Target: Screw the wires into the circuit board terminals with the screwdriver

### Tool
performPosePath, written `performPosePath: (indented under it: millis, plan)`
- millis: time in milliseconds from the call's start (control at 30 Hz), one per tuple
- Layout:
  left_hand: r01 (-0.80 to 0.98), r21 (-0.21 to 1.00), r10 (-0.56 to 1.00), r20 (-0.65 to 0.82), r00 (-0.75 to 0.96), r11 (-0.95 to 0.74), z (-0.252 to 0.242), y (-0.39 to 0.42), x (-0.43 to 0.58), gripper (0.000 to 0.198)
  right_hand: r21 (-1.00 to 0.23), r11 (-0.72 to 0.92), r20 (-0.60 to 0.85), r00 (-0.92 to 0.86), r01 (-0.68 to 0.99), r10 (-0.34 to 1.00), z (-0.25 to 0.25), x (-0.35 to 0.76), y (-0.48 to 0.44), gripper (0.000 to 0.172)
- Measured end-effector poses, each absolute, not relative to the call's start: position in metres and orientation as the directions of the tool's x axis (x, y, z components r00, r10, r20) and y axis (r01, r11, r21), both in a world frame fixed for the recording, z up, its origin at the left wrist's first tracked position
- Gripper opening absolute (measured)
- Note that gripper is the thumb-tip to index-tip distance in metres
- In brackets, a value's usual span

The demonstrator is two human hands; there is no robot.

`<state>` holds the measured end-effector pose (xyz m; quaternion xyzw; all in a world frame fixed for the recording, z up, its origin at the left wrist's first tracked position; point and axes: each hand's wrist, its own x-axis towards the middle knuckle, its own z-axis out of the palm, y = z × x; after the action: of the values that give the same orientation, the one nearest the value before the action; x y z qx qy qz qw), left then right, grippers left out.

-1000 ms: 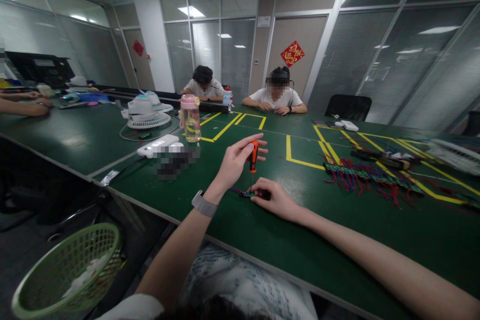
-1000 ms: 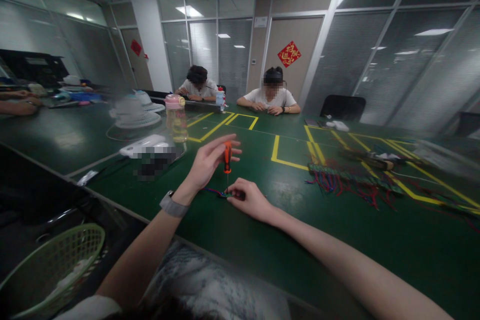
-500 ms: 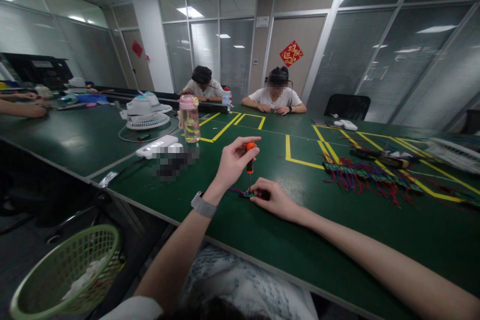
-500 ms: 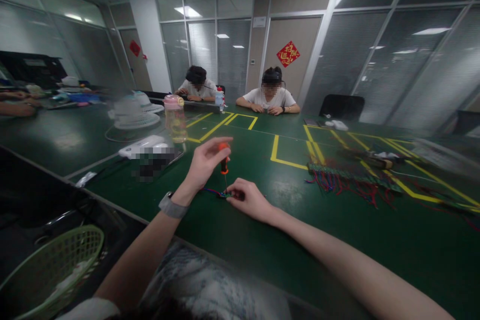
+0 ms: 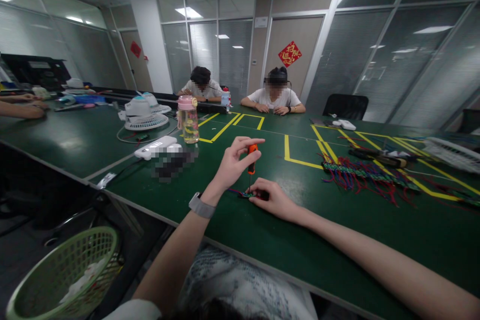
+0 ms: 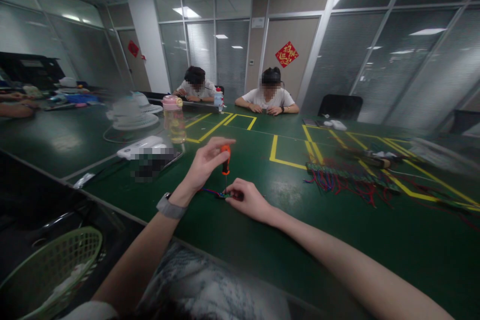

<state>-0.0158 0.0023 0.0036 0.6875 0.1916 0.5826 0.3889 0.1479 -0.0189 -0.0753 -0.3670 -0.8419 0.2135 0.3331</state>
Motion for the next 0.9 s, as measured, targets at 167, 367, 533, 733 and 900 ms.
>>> performPosePath:
  millis: [167, 367, 533, 733, 900]
  plan:
    - [-0.437, 0.789, 0.697, 0.599, 0.394, -0.431, 0.0015, 0.0031, -0.0153, 0.033, -0.611, 0.633, 0.396, -0.509, 0.475, 0.764, -0.0745, 0.148, -0.0193, 0.013]
    - [-0.204, 0.747, 0.705, 0.665, 0.246, -0.633, 0.0006, 0.0047, -0.0165, 0.028, -0.598, 0.636, 0.393, -0.512, 0.488, 0.763, -0.0732, 0.1485, -0.0201, 0.013]
    - [-0.376, 0.786, 0.689, 0.614, 0.384, -0.49, 0.0019, 0.0015, -0.0155, 0.03, -0.607, 0.631, 0.392, -0.509, 0.482, 0.766, -0.0727, 0.1482, -0.0206, 0.013]
    - [-0.264, 0.758, 0.705, 0.652, 0.28, -0.596, 0.0006, 0.003, -0.0175, 0.025, -0.608, 0.632, 0.389, -0.514, 0.48, 0.764, -0.0724, 0.1485, -0.0208, 0.012]
    - [-0.367, 0.758, 0.68, 0.649, 0.342, -0.539, 0.0027, 0.0017, -0.0172, 0.028, -0.609, 0.636, 0.392, -0.517, 0.475, 0.761, -0.075, 0.1492, -0.0195, 0.013]
